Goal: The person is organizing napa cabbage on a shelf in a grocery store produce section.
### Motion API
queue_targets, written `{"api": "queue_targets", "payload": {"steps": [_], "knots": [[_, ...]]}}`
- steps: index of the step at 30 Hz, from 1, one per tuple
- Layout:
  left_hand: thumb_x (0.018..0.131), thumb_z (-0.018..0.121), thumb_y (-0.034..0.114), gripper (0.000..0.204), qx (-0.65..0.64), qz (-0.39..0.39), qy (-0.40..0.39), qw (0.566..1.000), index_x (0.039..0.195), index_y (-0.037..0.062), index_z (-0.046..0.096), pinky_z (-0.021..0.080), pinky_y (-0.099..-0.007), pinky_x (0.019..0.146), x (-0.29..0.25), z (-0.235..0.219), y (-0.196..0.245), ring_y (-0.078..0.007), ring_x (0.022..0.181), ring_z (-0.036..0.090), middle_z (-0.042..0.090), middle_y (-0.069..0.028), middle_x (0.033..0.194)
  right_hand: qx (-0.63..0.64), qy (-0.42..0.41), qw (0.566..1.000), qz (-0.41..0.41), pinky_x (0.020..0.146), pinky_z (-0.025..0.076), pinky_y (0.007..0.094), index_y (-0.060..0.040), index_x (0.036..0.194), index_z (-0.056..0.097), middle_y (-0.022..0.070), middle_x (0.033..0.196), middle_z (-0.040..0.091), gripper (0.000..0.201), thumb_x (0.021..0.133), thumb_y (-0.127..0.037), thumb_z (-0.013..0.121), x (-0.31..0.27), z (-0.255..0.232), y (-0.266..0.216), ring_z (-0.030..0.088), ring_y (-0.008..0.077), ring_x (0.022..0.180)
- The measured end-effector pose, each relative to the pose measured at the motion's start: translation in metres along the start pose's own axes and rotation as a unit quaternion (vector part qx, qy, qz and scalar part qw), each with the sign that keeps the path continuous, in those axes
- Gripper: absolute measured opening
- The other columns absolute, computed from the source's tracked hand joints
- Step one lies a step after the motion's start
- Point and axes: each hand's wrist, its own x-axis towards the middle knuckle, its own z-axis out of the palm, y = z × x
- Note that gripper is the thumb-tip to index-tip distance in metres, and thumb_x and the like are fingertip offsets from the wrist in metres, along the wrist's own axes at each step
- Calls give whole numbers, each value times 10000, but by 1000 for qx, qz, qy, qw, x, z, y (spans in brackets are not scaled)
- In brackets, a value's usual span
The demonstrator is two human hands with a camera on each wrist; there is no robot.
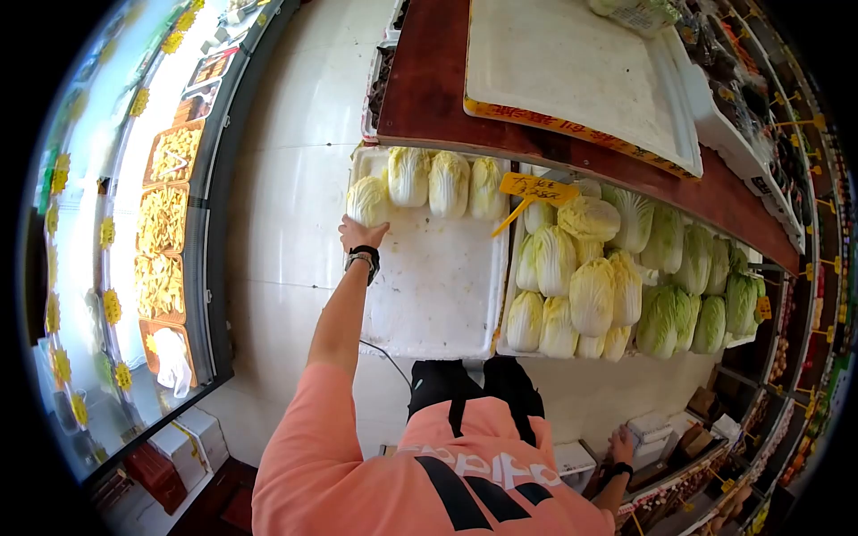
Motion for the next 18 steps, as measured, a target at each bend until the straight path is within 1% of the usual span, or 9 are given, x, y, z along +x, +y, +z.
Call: {"api": "queue_targets", "payload": {"steps": [3,5,6,7,9,11,13,15,18], "knots": [[580,865,530,1031,-21,-19,-3,1000,1320,-42,432,532,-454,940,3,-6,-8,-422,1082,632,595,-253,1220,-2,-9,1000,-27,764,521,345,-92,1397,502,103,1085,649,456,981,-248,603,6,5,-16,629,181,908],[592,861,540,984,-100,-19,-58,993,1274,-60,483,525,-432,949,-1,-16,-22,-396,1081,652,648,-253,1175,-54,0,997,-48,828,526,343,-88,1400,504,104,1123,642,463,983,-256,615,-37,26,-95,635,177,961],[602,862,540,957,-148,-15,-57,987,1243,-81,517,524,-418,946,-8,-16,-32,-377,1074,664,671,-258,1152,-43,-35,994,-96,859,523,348,-88,1398,508,109,1159,636,462,977,-239,627,-27,34,-95,635,184,1003],[652,855,493,923,-240,-2,-111,964,1294,-71,507,544,-405,914,0,1,-57,-336,1052,674,668,-225,1166,-31,-71,986,-145,889,521,353,-89,1396,511,113,1196,630,462,972,-222,638,-17,43,-96,634,192,1044],[750,824,373,785,-426,1,-206,881,1336,-39,503,560,-384,887,-62,-38,-54,-280,1030,674,664,-179,1156,-27,-160,960,-229,893,530,350,-25,1384,506,151,1258,619,487,946,-177,654,-38,80,-159,628,211,1083],[822,780,266,677,-488,25,-242,838,1372,0,488,566,-363,873,-112,-47,-69,-236,1042,659,641,-147,1190,-8,-244,933,-264,921,528,352,-16,1405,478,164,1273,611,533,921,-115,676,-52,132,-207,619,229,1115],[853,755,232,632,-507,49,-283,813,1372,-2,481,544,-360,914,-166,-41,-89,-220,1101,631,626,-136,1229,18,-338,896,-288,967,523,385,-38,1477,382,186,1343,561,672,895,-92,714,-74,185,-255,590,260,1176],[848,763,224,668,-465,112,-320,818,1395,0,453,512,-357,964,-233,-60,-78,-210,1156,594,605,-126,1268,103,-441,835,-312,1007,510,418,-65,1548,233,197,1429,479,847,874,-87,746,-84,231,-277,544,285,1246],[795,809,196,749,-449,170,-387,788,1408,4,424,486,-358,992,-314,-60,-55,-213,1186,568,585,-126,1293,147,-519,793,-283,1048,476,440,-86,1577,136,174,1479,421,979,848,-132,789,-102,252,-312,480,280,1316]]}}
